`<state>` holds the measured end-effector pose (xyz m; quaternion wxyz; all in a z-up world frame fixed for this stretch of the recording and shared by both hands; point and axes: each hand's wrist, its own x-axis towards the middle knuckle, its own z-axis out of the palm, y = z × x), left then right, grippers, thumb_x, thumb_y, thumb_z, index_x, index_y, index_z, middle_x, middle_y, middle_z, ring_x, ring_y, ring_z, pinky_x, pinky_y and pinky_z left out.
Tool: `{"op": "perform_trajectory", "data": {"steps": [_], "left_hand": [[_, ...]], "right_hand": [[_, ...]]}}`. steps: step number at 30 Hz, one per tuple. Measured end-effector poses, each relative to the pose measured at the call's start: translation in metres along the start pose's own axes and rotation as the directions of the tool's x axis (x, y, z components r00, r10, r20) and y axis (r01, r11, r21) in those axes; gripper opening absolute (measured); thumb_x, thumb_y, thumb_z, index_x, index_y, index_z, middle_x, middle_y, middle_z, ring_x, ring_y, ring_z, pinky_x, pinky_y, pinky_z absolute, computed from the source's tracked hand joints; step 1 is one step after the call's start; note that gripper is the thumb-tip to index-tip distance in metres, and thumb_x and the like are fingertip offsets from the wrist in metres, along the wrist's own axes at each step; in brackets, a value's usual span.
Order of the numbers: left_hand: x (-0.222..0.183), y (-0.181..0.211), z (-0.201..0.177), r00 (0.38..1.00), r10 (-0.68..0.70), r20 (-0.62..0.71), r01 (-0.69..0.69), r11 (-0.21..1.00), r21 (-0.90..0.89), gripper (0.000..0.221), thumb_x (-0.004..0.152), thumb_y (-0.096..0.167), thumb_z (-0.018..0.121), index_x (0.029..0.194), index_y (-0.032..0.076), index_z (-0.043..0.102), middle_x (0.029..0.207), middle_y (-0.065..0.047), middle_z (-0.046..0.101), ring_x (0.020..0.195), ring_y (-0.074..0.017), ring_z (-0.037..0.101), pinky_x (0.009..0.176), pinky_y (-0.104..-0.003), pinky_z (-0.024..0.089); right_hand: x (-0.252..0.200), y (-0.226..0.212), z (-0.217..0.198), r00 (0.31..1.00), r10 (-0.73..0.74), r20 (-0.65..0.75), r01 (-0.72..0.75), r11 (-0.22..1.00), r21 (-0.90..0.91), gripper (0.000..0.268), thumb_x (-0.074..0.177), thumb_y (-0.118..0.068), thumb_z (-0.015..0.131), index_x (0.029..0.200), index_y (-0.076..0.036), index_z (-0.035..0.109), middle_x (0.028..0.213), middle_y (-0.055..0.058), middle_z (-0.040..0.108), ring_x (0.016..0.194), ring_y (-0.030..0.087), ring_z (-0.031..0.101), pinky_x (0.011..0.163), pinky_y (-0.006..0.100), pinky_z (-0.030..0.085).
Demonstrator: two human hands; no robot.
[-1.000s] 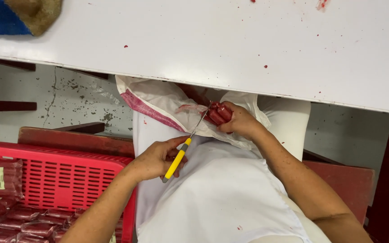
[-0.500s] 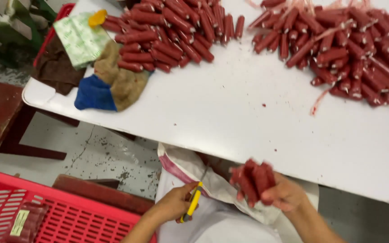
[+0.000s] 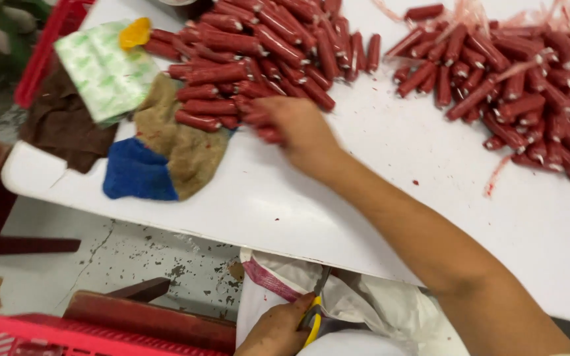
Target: The person is bagging sausages by picking them up from a pile and placing them into a plastic bag, using scissors to cut the plastic casing as needed.
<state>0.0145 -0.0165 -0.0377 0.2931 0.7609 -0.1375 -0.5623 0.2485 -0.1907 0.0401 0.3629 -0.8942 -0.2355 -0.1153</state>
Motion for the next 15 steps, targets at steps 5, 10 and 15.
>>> {"op": "perform_trajectory", "data": {"steps": [5,10,15], "left_hand": [[0.048,-0.049,0.031,0.998,0.054,0.040,-0.060,0.986,0.157,0.078,0.087,0.038,0.068,0.155,0.042,0.029,0.138,-0.010,0.059,0.130,-0.0281,0.057,0.106,-0.033,0.044],[0.079,-0.062,0.039,0.973,-0.229,0.028,0.207,0.922,0.327,0.089,0.085,0.050,0.066,0.152,0.066,0.010,0.123,0.002,0.070,0.113,-0.0184,0.071,0.098,-0.028,0.053],[0.079,-0.070,0.027,0.978,-0.210,-0.003,0.208,0.964,0.164,0.086,0.085,0.049,0.070,0.154,0.060,0.020,0.120,0.008,0.071,0.115,-0.0117,0.071,0.102,-0.021,0.050]], "right_hand": [[-0.013,0.024,0.066,0.989,0.087,0.123,0.012,0.769,-0.639,0.095,0.088,-0.094,0.036,0.163,-0.037,0.018,0.171,0.009,0.022,0.157,0.037,0.024,0.116,0.066,0.016],[-0.021,0.005,0.052,0.955,0.134,0.265,0.108,0.674,-0.730,0.126,0.109,-0.117,0.063,0.170,-0.030,-0.006,0.177,0.009,-0.011,0.164,0.038,-0.008,0.119,0.076,0.012],[-0.132,0.030,-0.052,0.983,0.124,-0.138,-0.150,0.969,-0.197,0.069,0.104,-0.055,0.052,0.158,-0.025,0.021,0.162,0.008,0.026,0.152,0.031,0.031,0.129,0.057,0.026]]}}
